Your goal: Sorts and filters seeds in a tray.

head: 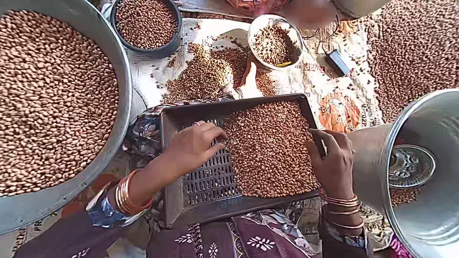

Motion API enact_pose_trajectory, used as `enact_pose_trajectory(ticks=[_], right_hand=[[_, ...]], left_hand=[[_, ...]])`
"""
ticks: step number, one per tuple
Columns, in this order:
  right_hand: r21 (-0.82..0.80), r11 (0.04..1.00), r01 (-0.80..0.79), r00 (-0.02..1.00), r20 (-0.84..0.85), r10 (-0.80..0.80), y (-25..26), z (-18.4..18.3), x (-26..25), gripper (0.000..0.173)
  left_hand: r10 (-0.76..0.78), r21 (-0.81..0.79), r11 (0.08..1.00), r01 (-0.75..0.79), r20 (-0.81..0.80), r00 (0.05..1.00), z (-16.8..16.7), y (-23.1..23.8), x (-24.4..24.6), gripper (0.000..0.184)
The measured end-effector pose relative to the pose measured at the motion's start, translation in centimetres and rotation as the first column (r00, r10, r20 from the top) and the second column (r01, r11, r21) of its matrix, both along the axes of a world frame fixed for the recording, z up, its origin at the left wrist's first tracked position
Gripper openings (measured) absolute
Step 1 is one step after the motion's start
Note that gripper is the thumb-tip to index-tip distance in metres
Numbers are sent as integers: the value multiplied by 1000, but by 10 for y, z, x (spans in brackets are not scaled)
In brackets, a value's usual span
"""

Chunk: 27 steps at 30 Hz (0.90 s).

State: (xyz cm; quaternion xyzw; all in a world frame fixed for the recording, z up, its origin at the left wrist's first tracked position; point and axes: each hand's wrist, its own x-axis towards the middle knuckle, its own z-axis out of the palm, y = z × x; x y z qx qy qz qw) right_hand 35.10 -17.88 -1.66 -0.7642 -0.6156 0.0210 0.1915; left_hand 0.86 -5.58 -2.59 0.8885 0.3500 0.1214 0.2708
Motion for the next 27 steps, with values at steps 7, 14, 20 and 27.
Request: enact_pose_trajectory(ticks=[7,14,20,27], right_hand=[[-90,845,-527,850,-51,525,38,15,-46,18],[-226,709,-668,736,-58,675,76,22,-76,19],[-363,815,-452,866,38,498,119,20,-103,19],[-450,543,-709,699,-351,623,93,-29,-180,46]], left_hand=[[-327,64,939,338,-141,934,-27,8,48,14],[-131,51,984,171,-440,888,9,73,25,18],[-58,-18,998,57,-498,865,8,92,9,23],[-74,-96,995,29,-507,859,20,102,2,23]])
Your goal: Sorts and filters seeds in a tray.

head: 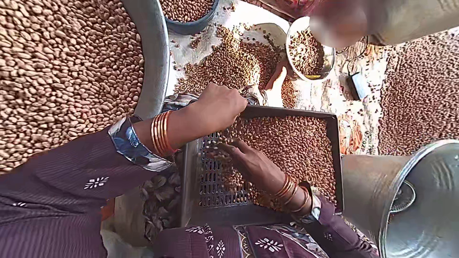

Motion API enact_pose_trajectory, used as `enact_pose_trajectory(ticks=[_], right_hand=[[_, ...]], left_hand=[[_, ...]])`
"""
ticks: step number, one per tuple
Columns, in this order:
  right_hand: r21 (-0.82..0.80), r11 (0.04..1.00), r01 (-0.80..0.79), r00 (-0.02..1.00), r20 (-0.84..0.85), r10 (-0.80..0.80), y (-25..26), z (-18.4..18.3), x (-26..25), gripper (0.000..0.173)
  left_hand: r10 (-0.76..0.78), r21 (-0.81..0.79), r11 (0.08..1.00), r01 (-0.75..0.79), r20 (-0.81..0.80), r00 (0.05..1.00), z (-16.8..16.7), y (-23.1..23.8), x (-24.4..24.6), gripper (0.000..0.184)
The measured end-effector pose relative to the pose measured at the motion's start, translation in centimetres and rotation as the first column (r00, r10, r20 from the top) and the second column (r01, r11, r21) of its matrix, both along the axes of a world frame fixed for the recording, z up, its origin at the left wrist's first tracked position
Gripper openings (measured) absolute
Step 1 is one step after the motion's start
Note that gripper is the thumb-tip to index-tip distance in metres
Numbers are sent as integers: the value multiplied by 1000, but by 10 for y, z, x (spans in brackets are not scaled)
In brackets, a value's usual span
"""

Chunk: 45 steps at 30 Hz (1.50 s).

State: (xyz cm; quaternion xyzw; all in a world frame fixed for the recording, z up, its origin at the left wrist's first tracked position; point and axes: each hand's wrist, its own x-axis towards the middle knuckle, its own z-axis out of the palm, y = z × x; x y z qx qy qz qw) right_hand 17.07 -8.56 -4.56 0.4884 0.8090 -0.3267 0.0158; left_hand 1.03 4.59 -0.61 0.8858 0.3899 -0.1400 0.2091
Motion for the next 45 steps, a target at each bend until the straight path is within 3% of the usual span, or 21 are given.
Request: enact_pose_trajectory(ticks=[3,5,6,8,9,10,12,14,16,18,23,31,34,36,40,43,44,45], right_hand=[[320,943,89,994,-88,-64,8,1,18,24],[331,936,116,983,96,-156,13,9,32,12],[222,969,113,956,241,-167,11,14,34,17],[-233,968,96,893,449,19,10,25,23,28],[-415,910,28,902,402,156,7,25,15,28],[-499,861,-98,938,243,248,1,19,12,26],[-423,844,-329,944,-168,283,-11,4,11,24],[-207,942,-265,936,-291,199,-13,-2,13,20],[71,995,-71,984,-157,81,-8,-8,18,14],[213,977,-9,996,-86,28,-1,-19,25,13],[297,952,-77,997,12,77,0,-33,21,10],[252,959,-130,991,44,123,3,-32,27,8],[226,966,-125,992,58,115,2,-35,25,11],[252,959,-127,992,57,116,2,-34,24,12],[442,897,-18,991,-113,75,2,-19,23,13],[500,862,81,974,-222,38,-2,2,20,10],[480,875,61,974,-222,54,-4,6,20,10],[430,903,5,976,-198,89,-8,9,22,12]], left_hand=[[-25,-23,999,24,-45,999,0,0,0,22],[-41,-37,999,38,-82,996,1,-1,1,22],[-51,-39,998,47,-87,995,1,-3,1,23],[-68,-32,997,65,-92,993,0,-4,1,23],[-77,-27,997,75,-99,992,0,-5,2,22],[-90,-21,996,89,-104,990,-1,-6,3,21],[-123,-16,992,122,-103,987,-3,-11,4,17],[-166,-42,986,162,-104,981,-7,-18,4,14],[-202,-70,978,195,-101,974,-11,-27,4,11],[-225,-71,973,219,-89,970,-15,-33,5,9],[-212,-39,977,209,-77,974,-23,-31,4,8],[-114,-64,992,110,-67,991,-31,-35,-11,12],[-20,-77,997,17,-33,999,-31,-36,-10,17],[84,-143,987,-72,81,993,-31,-34,-7,21],[335,-459,868,-190,258,907,-26,-35,0,45],[511,-775,583,-245,115,852,-13,-39,8,68],[510,-811,528,-252,65,858,-13,-40,10,69],[480,-810,530,-250,45,876,-14,-41,11,66]])
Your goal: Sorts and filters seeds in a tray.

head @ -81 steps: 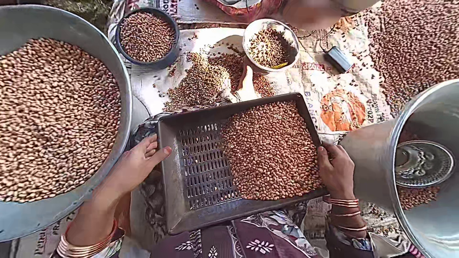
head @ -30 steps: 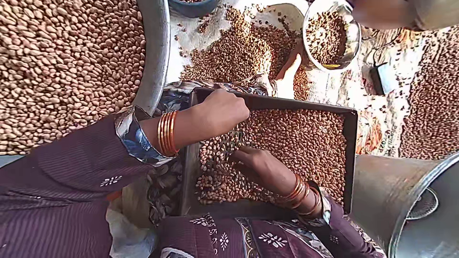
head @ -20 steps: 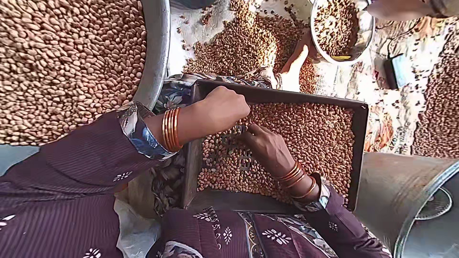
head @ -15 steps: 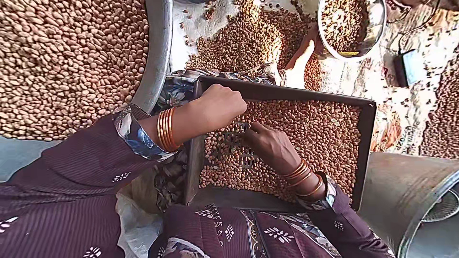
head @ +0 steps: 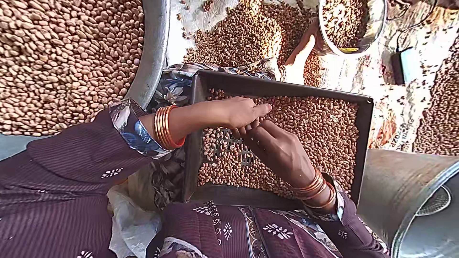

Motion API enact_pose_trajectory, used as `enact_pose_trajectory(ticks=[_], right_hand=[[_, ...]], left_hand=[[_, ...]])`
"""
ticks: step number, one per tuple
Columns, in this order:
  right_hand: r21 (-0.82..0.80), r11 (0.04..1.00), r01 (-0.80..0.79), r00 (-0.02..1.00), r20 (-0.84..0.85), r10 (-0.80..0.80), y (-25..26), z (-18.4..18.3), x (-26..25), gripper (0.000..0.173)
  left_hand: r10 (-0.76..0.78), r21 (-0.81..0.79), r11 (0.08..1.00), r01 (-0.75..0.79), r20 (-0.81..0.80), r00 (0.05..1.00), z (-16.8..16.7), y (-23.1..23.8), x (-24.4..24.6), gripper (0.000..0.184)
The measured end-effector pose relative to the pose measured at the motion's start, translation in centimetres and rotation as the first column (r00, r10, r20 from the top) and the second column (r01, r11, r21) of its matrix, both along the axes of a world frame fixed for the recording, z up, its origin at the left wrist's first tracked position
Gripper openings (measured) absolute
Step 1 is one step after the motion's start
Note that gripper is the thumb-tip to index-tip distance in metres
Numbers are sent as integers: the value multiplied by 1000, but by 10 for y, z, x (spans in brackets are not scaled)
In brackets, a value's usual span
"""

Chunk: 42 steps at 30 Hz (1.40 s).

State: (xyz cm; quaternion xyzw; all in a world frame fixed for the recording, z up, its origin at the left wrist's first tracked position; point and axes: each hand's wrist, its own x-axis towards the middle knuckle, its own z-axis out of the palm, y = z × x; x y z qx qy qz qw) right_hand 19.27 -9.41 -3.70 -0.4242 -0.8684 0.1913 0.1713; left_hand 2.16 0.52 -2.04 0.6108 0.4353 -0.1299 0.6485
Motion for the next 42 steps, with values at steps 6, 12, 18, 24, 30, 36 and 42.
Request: enact_pose_trajectory(ticks=[6,12,18,24,30,36,42], right_hand=[[-402,882,-247,918,195,346,-34,-21,1,12],[-415,888,-199,922,227,313,-36,-22,0,15],[-123,984,-132,967,202,155,-28,-18,-10,14],[203,940,276,957,30,-287,32,39,18,14],[-121,966,230,922,344,-176,56,3,36,12],[-140,960,242,842,522,-136,41,-20,16,8],[-99,980,172,910,397,-119,46,-14,23,12]], left_hand=[[-171,424,882,204,-114,979,-1,21,-18,38],[-141,402,891,211,-198,970,-1,38,-29,36],[-213,148,960,238,-167,963,1,21,-18,59],[-209,51,976,212,-55,976,8,12,-12,59],[-222,442,860,255,-125,967,1,27,-22,36],[-279,435,848,302,-118,953,-5,22,-22,30],[-222,442,859,260,-136,966,-4,21,-21,49]])
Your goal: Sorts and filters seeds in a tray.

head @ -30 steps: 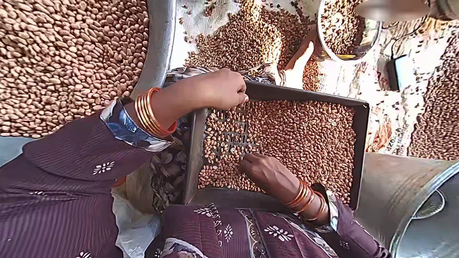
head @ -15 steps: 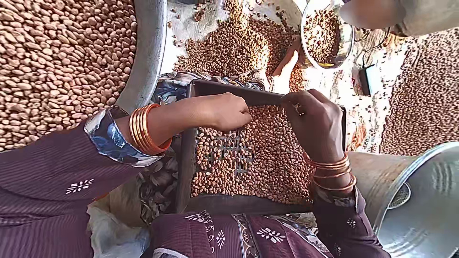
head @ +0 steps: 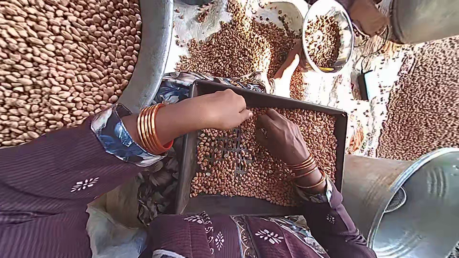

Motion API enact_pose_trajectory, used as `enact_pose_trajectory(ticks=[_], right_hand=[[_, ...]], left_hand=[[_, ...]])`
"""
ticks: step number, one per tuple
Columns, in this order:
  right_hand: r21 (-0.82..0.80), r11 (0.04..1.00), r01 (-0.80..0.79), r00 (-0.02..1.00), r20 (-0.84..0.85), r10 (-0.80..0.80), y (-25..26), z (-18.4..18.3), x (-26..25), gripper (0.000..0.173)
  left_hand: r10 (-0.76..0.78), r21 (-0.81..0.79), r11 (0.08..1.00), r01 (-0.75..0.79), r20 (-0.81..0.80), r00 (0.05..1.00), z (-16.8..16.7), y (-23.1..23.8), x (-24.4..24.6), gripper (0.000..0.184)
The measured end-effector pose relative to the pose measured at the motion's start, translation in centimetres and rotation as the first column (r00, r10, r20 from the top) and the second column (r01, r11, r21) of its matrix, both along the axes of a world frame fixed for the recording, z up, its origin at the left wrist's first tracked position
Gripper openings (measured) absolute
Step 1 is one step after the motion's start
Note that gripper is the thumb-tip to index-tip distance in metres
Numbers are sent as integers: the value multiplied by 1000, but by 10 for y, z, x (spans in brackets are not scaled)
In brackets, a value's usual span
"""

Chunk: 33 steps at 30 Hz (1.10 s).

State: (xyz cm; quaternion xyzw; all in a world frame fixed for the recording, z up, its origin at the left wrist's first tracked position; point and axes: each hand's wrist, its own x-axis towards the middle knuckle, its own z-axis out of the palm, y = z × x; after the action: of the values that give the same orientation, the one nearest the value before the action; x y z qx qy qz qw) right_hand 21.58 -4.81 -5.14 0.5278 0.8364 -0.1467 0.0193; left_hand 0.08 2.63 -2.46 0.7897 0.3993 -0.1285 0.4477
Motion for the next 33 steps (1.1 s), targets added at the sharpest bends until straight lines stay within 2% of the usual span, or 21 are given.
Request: enact_pose_trajectory(ticks=[2,3,5,6,8,10,11,12,14,16,17,18,20,22,23,24,25,27,28,31,33], right_hand=[[72,997,-9,966,-257,27,0,14,-1,14],[113,994,0,937,-348,40,1,24,-2,14],[203,978,47,925,-378,34,5,43,-1,15],[240,967,84,944,-330,0,7,47,3,18],[223,962,160,982,-132,-133,11,43,7,23],[73,965,253,955,140,-261,9,23,-4,21],[-20,958,286,934,230,-274,5,11,-16,22],[-84,960,266,943,230,-241,0,0,-28,26],[-168,981,98,995,-13,-101,-7,-9,-42,35],[-120,993,-12,982,-191,-11,-8,-2,-45,36],[-59,998,-7,978,-206,-5,-7,5,-41,34],[-13,999,32,985,-171,-33,-6,12,-34,28],[-37,984,172,984,48,-170,-6,24,-19,19],[-233,908,347,906,333,-261,-11,29,-20,24],[-339,868,362,895,387,-222,-15,27,-25,26],[-427,855,295,930,333,-155,-22,24,-30,25],[-478,863,166,980,174,-92,-30,20,-32,23],[-374,922,-98,967,-254,-1,-43,9,-32,21],[-266,956,-122,938,-346,23,-44,8,-32,23],[-66,998,19,967,-254,-35,-37,26,-18,20],[-95,990,104,992,-65,-111,-36,35,-6,16]], left_hand=[[84,-53,995,-82,44,995,0,-2,1,66],[141,-148,980,-129,71,988,3,-2,2,73],[246,-351,916,-195,107,963,11,-1,4,76],[279,-404,890,-210,119,953,13,-1,5,71],[284,-383,899,-211,145,948,15,0,4,54],[324,-363,900,-243,182,928,18,3,2,37],[363,-364,891,-272,209,908,18,5,1,32],[411,-374,876,-306,245,878,18,6,0,28],[494,-413,841,-349,325,806,16,8,-2,22],[522,-427,830,-359,367,770,15,9,-4,20],[526,-427,829,-361,374,764,15,9,-5,20],[526,-430,829,-357,384,758,14,9,-6,20],[519,-431,832,-349,384,763,15,9,-6,23],[501,-408,842,-352,352,791,17,9,-6,27],[485,-382,853,-356,328,810,18,9,-5,28],[459,-345,869,-353,299,836,18,9,-5,28],[411,-293,897,-332,274,869,17,10,-5,27],[266,-148,960,-238,217,939,14,11,-5,30],[197,-97,979,-181,186,963,14,11,-5,33],[75,-4,997,-75,110,991,9,9,-6,38],[18,40,999,-21,66,998,5,9,-7,36]])
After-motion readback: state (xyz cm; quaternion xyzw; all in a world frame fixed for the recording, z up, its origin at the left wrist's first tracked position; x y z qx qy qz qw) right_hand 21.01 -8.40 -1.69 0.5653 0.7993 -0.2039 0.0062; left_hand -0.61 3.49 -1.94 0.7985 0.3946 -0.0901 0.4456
